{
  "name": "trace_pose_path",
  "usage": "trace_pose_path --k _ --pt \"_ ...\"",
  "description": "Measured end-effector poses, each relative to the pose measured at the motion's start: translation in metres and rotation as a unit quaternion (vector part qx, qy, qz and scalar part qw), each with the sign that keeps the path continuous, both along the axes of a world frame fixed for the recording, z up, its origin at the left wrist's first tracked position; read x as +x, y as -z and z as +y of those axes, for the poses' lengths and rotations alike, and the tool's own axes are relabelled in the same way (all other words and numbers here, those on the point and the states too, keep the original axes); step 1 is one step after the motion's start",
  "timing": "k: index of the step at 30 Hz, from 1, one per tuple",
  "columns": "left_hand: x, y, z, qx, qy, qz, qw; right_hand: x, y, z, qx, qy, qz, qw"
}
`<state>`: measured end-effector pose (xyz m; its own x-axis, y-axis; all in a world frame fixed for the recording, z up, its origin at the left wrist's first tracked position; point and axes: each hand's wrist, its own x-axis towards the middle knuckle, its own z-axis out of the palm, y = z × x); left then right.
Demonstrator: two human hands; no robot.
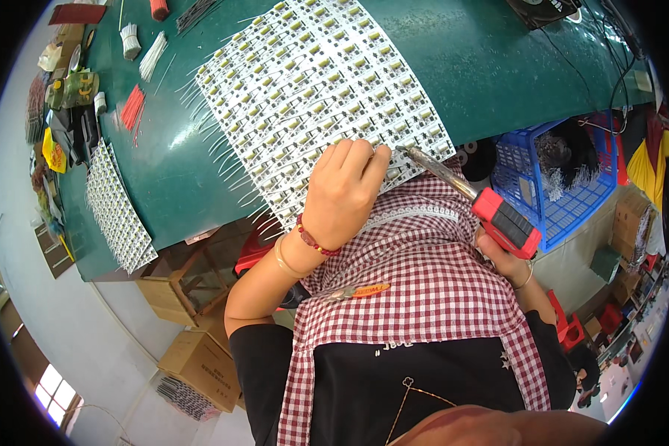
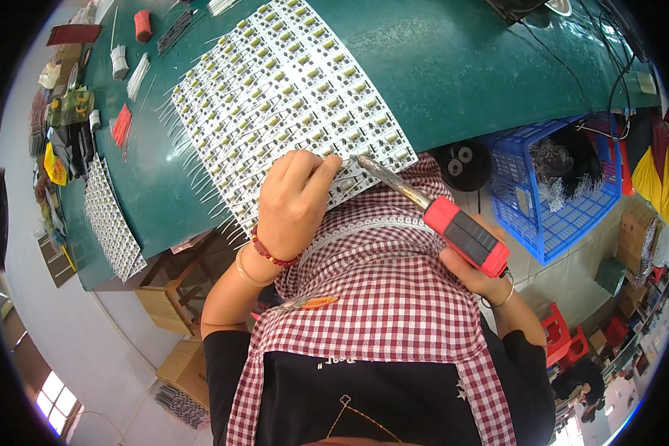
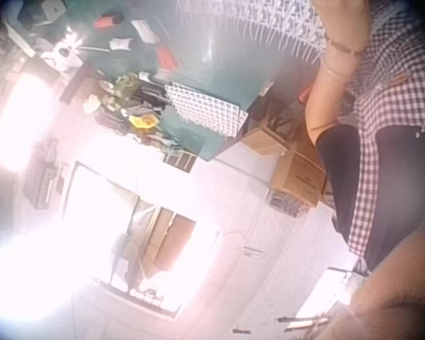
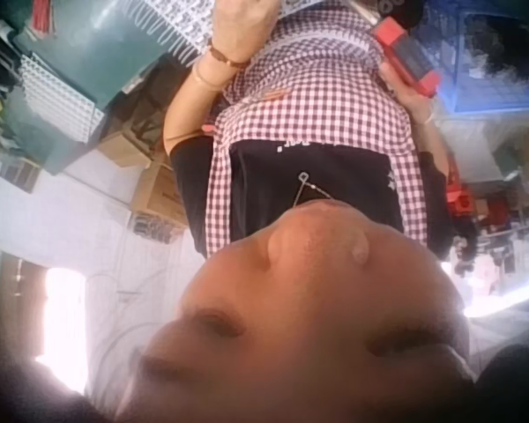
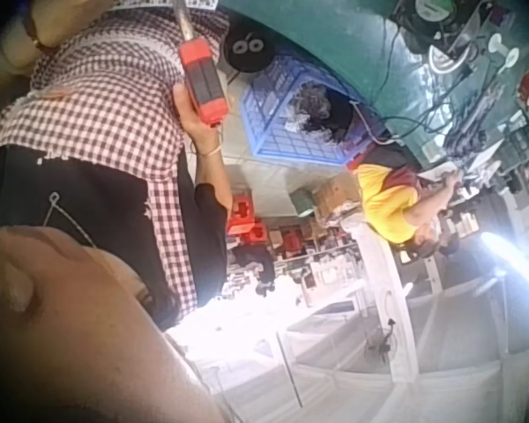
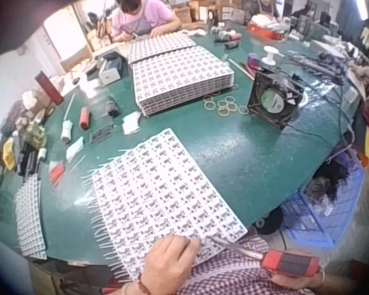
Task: The person solders electronic components onto a circuit board panel using a soldering iron while positioning the parts by hand.
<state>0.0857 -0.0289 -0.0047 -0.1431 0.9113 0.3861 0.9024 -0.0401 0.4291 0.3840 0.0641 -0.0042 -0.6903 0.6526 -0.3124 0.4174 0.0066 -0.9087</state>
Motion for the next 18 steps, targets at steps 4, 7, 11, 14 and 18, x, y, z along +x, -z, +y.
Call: trace_pose_path --k 4,7,11,14,18 --pt "-0.0008 -0.0003 -0.0014 -0.010 0.001 -0.007 1.000 0.0010 -0.0012 -0.0008 0.000 0.000 -0.011 1.000" --pt "-0.0005 -0.0016 -0.0010 -0.007 -0.001 -0.010 1.000 0.0075 0.0021 -0.0035 -0.067 0.044 -0.001 0.997" --pt "-0.0001 -0.0002 -0.0004 -0.004 -0.003 -0.006 1.000 0.0068 0.0007 -0.0008 -0.058 0.022 -0.005 0.998" --pt "-0.0005 -0.0005 -0.0005 0.000 -0.003 -0.012 1.000 0.0056 0.0003 -0.0013 -0.070 0.027 -0.004 0.997" --pt "-0.0008 -0.0002 -0.0003 0.001 -0.004 -0.015 1.000 0.0040 -0.0028 -0.0015 -0.067 0.027 -0.012 0.997"
